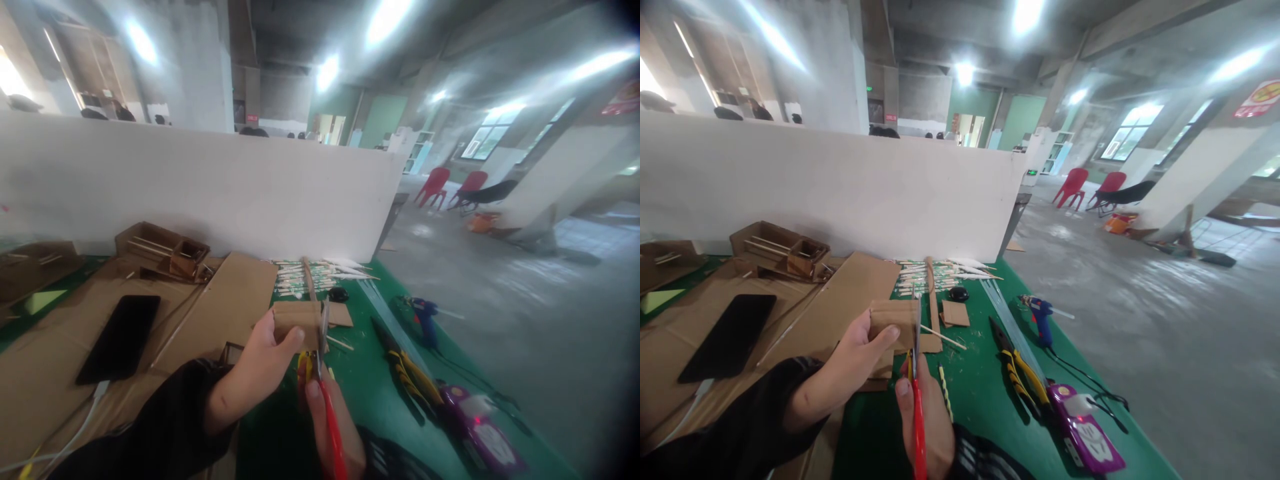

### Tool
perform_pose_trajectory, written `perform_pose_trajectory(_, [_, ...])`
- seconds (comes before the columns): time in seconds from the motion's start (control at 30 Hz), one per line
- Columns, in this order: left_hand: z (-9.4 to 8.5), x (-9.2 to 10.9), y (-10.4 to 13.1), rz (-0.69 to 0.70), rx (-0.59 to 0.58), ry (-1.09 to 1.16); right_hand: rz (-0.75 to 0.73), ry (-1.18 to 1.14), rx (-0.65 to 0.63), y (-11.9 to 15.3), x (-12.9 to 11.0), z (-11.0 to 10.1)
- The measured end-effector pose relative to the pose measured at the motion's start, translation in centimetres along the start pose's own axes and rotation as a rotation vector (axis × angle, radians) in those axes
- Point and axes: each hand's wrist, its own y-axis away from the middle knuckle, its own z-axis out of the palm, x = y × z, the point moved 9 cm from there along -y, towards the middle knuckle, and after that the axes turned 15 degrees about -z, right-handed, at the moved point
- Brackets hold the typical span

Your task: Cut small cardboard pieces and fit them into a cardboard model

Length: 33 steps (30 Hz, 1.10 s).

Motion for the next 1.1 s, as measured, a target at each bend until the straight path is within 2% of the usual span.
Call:
perform_pose_trajectory(0.2, [0.0, 0.1, 0.1, 0.01, 0.011, -0.021, -0.042, 0.05, -0.07, -0.1, -0.5, 0.6])
perform_pose_trajectory(0.7, [-0.3, -0.5, 0.0, -0.03, 0.03, -0.004, 0.006, 0.012, -0.047, 0.2, 0.7, 0.8])
perform_pose_trajectory(0.93, [-0.3, -0.4, 0.1, -0.041, 0.019, 0.033, 0.101, -0.014, -0.025, 0.7, 1.8, 0.9])
perform_pose_trajectory(1.1, [-0.2, -0.4, 0.0, -0.051, 0.015, 0.022, 0.048, -0.001, -0.025, 0.4, 0.8, 0.6])
